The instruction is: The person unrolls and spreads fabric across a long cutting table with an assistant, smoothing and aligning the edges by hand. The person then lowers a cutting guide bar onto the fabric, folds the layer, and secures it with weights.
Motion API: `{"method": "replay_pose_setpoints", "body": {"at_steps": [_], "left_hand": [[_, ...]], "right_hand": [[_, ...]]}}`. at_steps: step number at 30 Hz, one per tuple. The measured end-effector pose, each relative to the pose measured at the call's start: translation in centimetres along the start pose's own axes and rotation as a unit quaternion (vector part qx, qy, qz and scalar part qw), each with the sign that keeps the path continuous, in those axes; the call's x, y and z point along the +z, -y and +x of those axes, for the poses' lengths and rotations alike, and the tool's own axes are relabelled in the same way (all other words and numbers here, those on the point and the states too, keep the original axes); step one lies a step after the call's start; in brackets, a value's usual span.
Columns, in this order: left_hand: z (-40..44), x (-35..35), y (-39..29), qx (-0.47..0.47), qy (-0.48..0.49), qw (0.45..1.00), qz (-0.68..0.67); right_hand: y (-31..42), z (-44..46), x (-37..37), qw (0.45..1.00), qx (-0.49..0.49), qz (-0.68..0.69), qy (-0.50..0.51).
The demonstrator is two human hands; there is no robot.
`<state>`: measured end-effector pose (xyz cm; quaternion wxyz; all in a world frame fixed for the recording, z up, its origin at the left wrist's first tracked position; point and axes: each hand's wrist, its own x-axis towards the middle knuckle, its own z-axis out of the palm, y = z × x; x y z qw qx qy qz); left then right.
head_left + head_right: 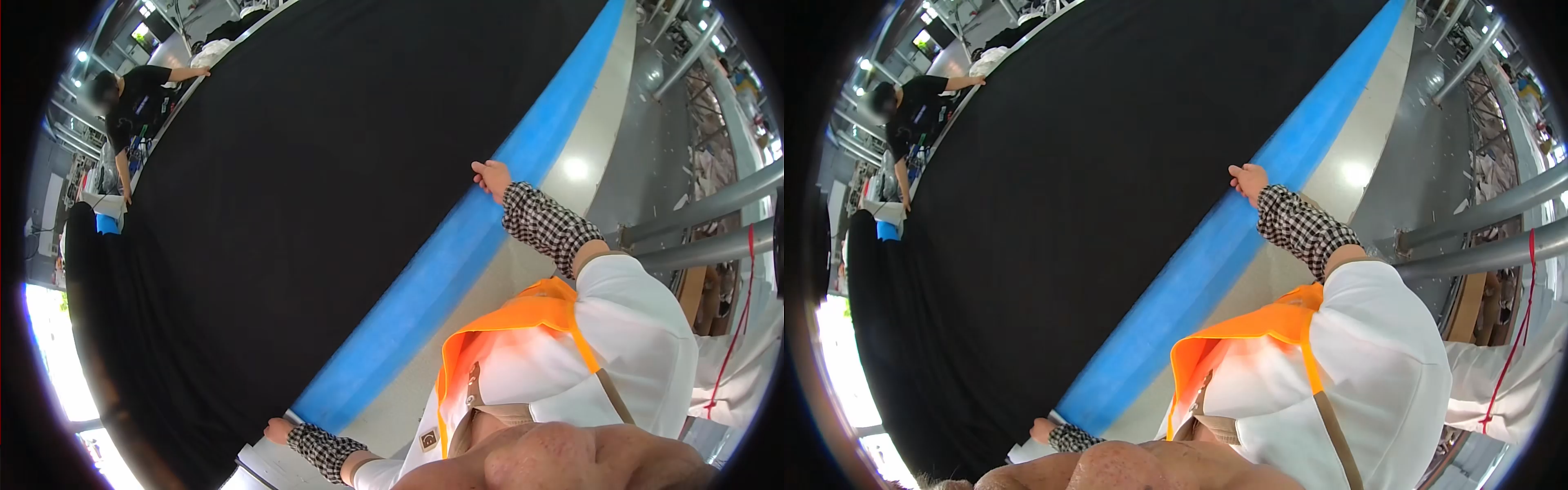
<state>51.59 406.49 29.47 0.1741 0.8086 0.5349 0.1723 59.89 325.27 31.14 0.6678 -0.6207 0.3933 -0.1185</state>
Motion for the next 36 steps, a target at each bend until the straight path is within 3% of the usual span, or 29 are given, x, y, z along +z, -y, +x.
{"method": "replay_pose_setpoints", "body": {"at_steps": [3, 7, 9, 13, 15, 16, 20, 22, 23, 24, 27, 28, 30, 31, 32, 33, 36], "left_hand": [[0.0, 0.2, -0.2, -0.014, -0.008, 1.000, 0.014], [0.4, 0.6, 0.1, 0.031, 0.011, 0.999, 0.043], [1.1, 1.5, 0.7, 0.089, 0.016, 0.988, 0.122], [1.3, 1.3, 0.6, 0.047, 0.014, 0.993, 0.110], [1.4, 1.1, -0.1, -0.035, -0.014, 0.998, 0.055], [1.9, 1.3, 0.1, -0.010, -0.019, 0.994, 0.108], [0.4, -1.3, -1.7, 0.017, -0.134, 0.974, 0.181], [-1.1, -0.8, -3.5, 0.116, -0.163, 0.957, 0.210], [-1.8, -0.2, -4.3, 0.164, -0.176, 0.945, 0.220], [-1.5, 1.2, -4.2, 0.241, -0.168, 0.941, 0.166], [-6.6, 1.3, -7.5, 0.271, -0.108, 0.907, 0.304], [-6.7, 1.8, -7.3, 0.240, -0.046, 0.896, 0.372], [-7.6, 2.3, -7.1, 0.209, -0.040, 0.908, 0.361], [-7.9, 2.2, -7.0, 0.194, -0.037, 0.912, 0.358], [-7.7, 2.1, -7.0, 0.200, -0.042, 0.902, 0.381], [-8.1, 2.1, -7.2, 0.196, -0.035, 0.899, 0.389], [-7.4, 2.0, -7.1, 0.209, -0.041, 0.888, 0.407]], "right_hand": [[0.3, -0.6, 0.2, 1.000, 0.002, -0.004, -0.009], [0.3, -0.1, 0.2, 0.999, 0.011, -0.034, -0.023], [0.6, -0.2, 0.3, 0.998, 0.018, -0.052, -0.024], [1.2, -0.7, 0.0, 0.981, -0.001, -0.193, -0.021], [1.7, -0.1, -1.1, 0.922, -0.086, -0.377, 0.028], [2.4, -0.2, -1.5, 0.876, -0.127, -0.462, 0.052], [7.9, 0.3, -2.5, 0.841, -0.365, -0.389, -0.092], [11.9, -0.1, -1.6, 0.781, -0.457, -0.380, -0.190], [14.0, -0.4, -1.0, 0.778, -0.466, -0.370, -0.201], [16.1, -0.8, -0.2, 0.774, -0.476, -0.359, -0.212], [18.1, -0.6, 1.5, 0.745, -0.518, -0.337, -0.251], [18.0, -0.8, 2.0, 0.733, -0.534, -0.331, -0.262], [12.6, 1.4, 2.4, 0.716, -0.513, -0.375, -0.287], [7.0, 3.5, 2.2, 0.707, -0.436, -0.487, -0.271], [2.1, 3.8, 1.1, 0.752, -0.283, -0.572, -0.161], [2.7, 4.4, 1.6, 0.769, -0.218, -0.583, -0.145], [2.2, 5.1, 0.5, 0.781, -0.228, -0.571, -0.105]]}}
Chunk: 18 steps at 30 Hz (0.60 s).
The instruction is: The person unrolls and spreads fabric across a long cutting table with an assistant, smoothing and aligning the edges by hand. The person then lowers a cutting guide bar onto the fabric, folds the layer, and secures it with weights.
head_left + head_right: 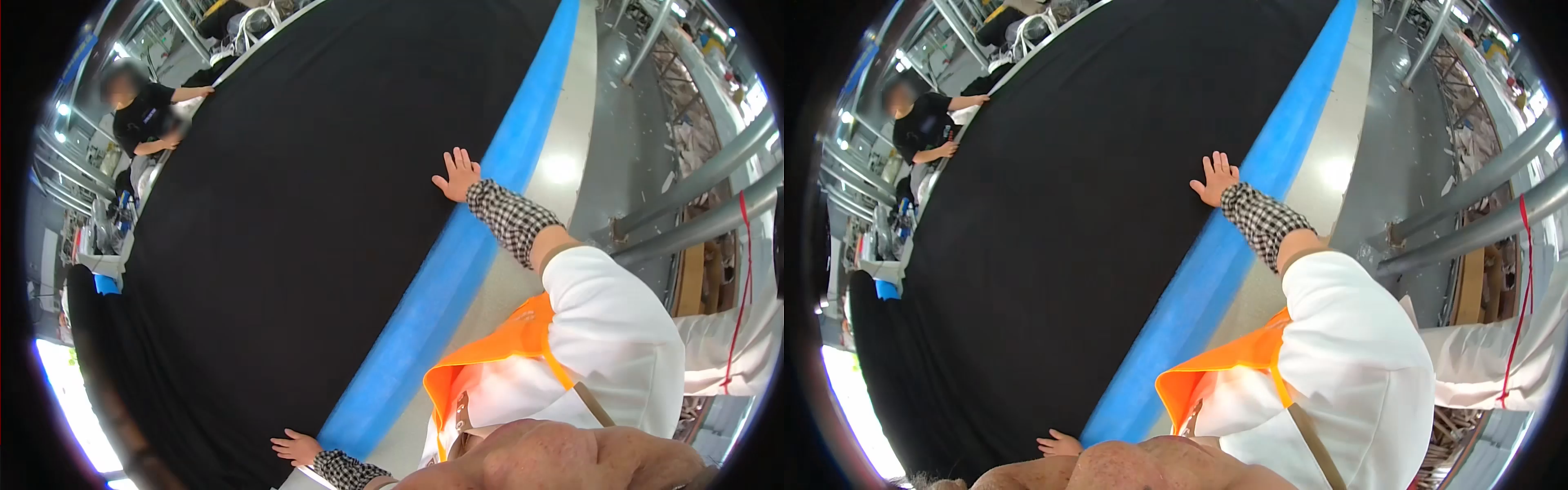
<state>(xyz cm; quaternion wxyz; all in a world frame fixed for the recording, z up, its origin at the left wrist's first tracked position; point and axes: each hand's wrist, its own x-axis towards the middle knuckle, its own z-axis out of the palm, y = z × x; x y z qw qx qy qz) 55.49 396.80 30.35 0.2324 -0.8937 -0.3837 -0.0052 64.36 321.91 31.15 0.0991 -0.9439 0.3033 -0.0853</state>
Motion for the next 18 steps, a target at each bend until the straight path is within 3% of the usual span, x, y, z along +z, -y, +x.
{"method": "replay_pose_setpoints", "body": {"at_steps": [2, 4, 7, 9, 10, 14, 18], "left_hand": [[0.5, 1.2, 0.4, -0.001, 0.002, 1.000, -0.012], [0.7, 1.1, 0.2, -0.023, 0.025, 0.999, -0.042], [-3.2, -2.5, -0.8, -0.010, -0.035, 0.995, -0.091], [-6.5, -2.5, -1.3, 0.149, -0.098, 0.944, -0.279], [-9.2, -4.7, -1.7, 0.196, -0.076, 0.933, -0.294], [-15.0, -6.2, -2.9, 0.305, -0.036, 0.907, -0.289], [-15.2, -5.5, -3.2, 0.274, -0.041, 0.904, -0.325]], "right_hand": [[-0.8, 0.0, -1.1, 0.999, -0.027, 0.025, 0.038], [0.0, -5.0, -1.7, 0.992, -0.065, 0.089, -0.057], [-1.6, -15.0, -2.6, 0.968, -0.239, 0.073, -0.005], [-4.1, -20.2, -3.2, 0.946, -0.316, 0.056, 0.052], [-5.6, -21.9, -3.2, 0.935, -0.345, 0.057, 0.067], [-10.1, -25.4, -4.8, 0.949, -0.304, 0.050, 0.073], [-11.3, -25.7, -4.8, 0.948, -0.303, 0.065, 0.077]]}}
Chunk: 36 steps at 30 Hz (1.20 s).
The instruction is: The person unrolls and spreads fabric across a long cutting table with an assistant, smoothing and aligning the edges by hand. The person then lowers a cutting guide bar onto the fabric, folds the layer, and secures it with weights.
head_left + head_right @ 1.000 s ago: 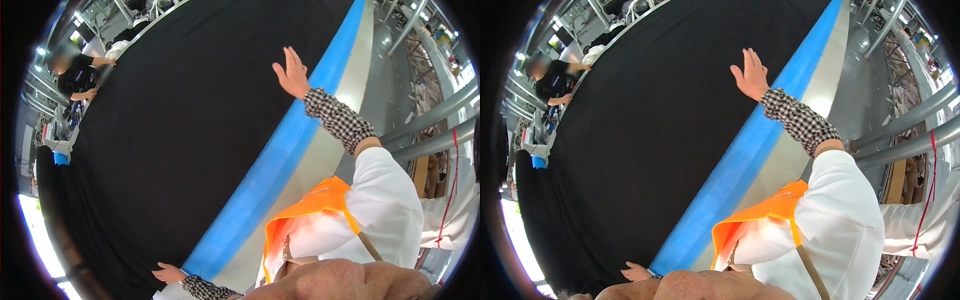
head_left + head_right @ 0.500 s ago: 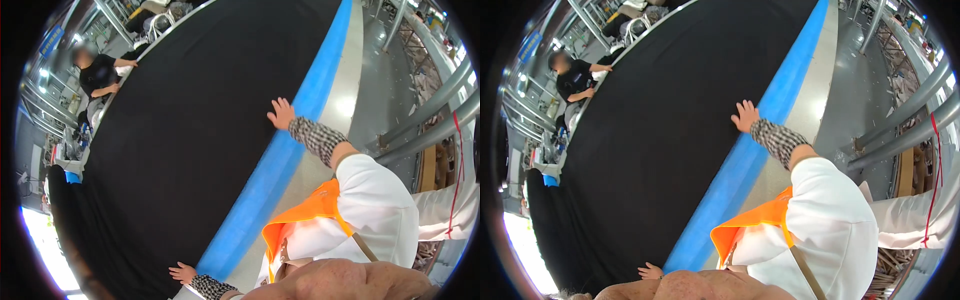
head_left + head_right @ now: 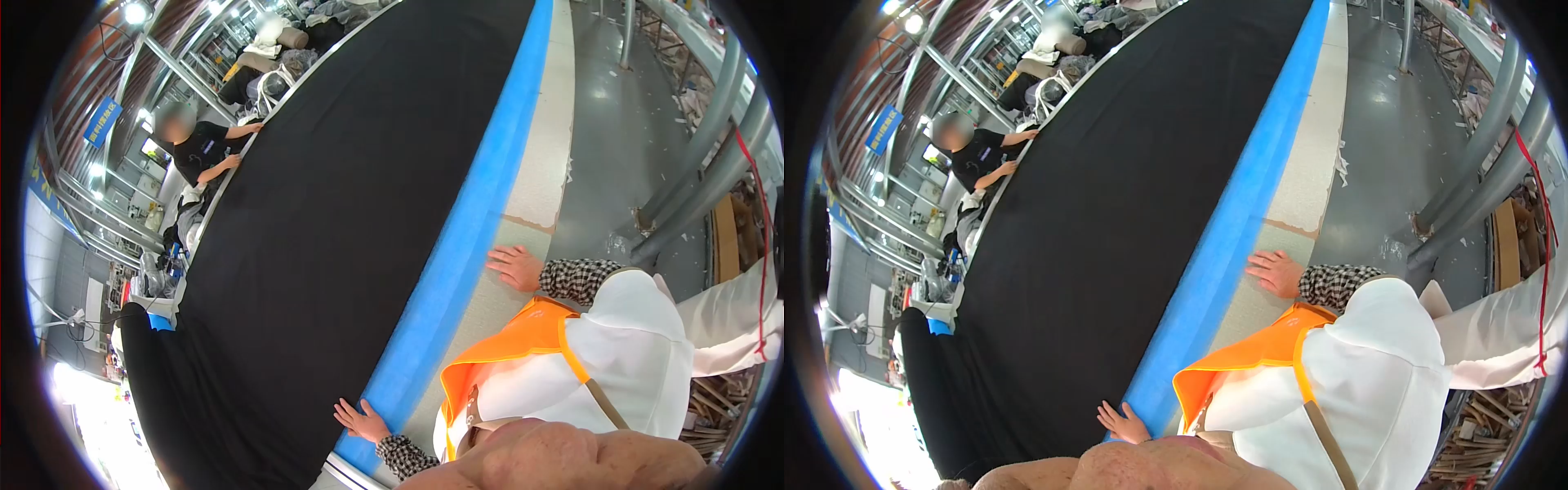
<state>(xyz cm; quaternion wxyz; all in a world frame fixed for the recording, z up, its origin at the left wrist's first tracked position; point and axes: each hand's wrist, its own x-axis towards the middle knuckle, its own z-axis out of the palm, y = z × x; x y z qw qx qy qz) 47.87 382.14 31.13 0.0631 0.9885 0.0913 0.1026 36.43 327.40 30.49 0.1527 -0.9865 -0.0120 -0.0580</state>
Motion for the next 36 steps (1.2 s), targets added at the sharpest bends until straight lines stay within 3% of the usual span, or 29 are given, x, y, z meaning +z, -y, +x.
{"method": "replay_pose_setpoints", "body": {"at_steps": [11, 17, 36], "left_hand": [[0.1, 0.2, 0.0, -0.030, -0.003, 0.999, -0.028], [0.1, 0.9, 0.0, -0.133, -0.038, 0.990, -0.006], [0.5, 1.8, 1.2, -0.143, -0.025, 0.989, -0.001]], "right_hand": [[0.1, 0.1, -0.5, 1.000, 0.005, 0.016, 0.004], [0.0, 0.3, -0.7, 1.000, -0.004, 0.010, -0.006], [0.1, 0.4, -0.7, 1.000, -0.009, 0.008, -0.009]]}}
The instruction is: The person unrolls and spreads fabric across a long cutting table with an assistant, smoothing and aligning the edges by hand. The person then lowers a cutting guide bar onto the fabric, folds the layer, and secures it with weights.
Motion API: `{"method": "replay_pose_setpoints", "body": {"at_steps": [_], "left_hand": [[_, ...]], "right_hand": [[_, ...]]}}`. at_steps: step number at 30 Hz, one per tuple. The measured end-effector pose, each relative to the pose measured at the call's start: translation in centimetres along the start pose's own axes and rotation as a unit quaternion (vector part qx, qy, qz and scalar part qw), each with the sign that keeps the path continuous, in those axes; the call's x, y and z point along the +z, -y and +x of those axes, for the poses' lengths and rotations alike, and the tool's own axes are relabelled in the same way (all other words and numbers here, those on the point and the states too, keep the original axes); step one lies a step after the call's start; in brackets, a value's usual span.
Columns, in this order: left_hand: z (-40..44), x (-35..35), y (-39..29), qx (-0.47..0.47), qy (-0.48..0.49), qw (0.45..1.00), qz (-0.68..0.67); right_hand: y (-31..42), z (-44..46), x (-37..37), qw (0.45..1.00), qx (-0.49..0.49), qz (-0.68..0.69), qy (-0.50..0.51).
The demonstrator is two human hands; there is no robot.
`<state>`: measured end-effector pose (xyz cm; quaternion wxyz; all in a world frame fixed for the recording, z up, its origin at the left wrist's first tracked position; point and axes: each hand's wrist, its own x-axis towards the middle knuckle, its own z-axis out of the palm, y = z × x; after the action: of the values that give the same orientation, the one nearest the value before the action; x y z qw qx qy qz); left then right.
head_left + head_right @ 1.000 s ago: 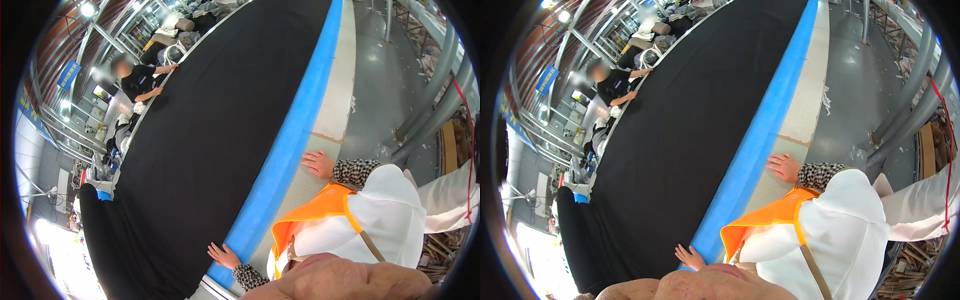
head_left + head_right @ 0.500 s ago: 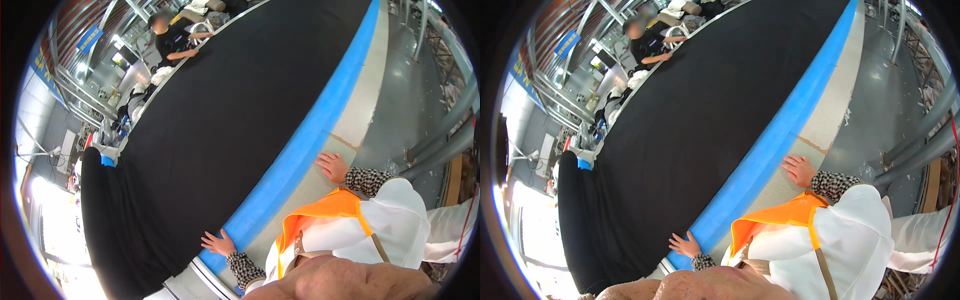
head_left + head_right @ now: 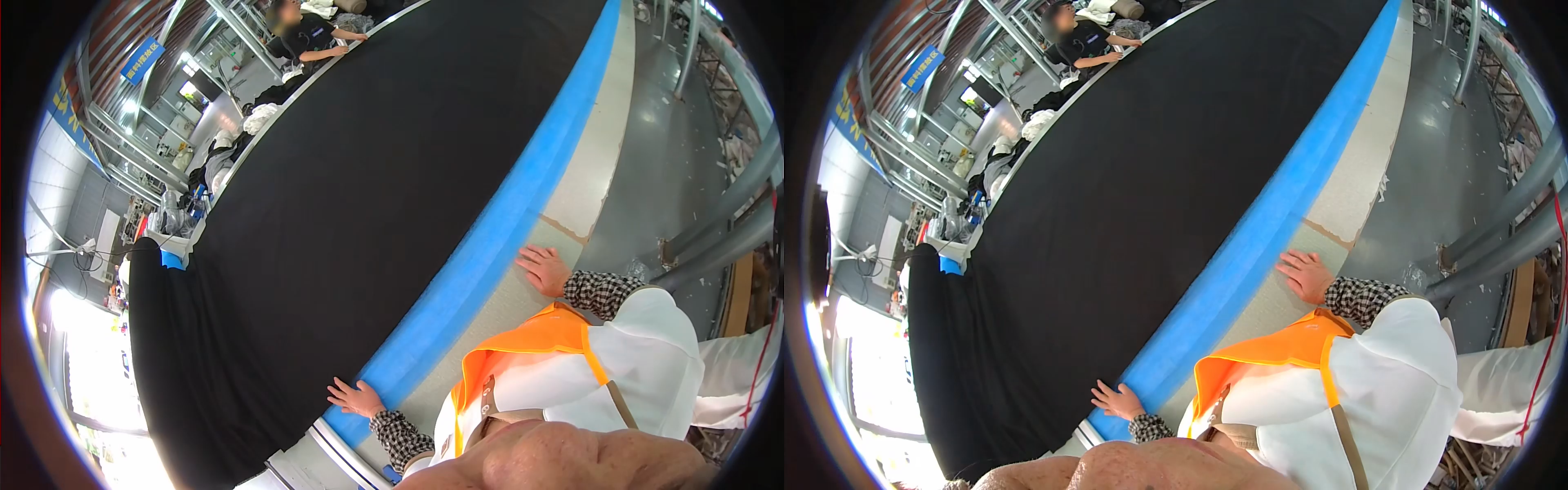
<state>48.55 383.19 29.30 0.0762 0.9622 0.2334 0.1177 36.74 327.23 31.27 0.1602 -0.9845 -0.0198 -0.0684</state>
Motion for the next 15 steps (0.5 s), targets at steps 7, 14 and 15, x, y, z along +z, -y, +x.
{"method": "replay_pose_setpoints", "body": {"at_steps": [7, 14, 15], "left_hand": [[0.06, -0.11, -0.07, 0.002, -0.029, 0.999, -0.026], [0.01, -0.18, -0.12, 0.001, -0.026, 0.999, -0.024], [0.04, -0.13, -0.14, 0.001, -0.025, 0.999, -0.024]], "right_hand": [[0.24, 0.02, -0.21, 1.000, -0.005, -0.005, -0.009], [0.32, 0.22, -0.14, 1.000, -0.009, -0.007, -0.022], [0.41, 0.23, -0.28, 1.000, -0.010, -0.007, -0.022]]}}
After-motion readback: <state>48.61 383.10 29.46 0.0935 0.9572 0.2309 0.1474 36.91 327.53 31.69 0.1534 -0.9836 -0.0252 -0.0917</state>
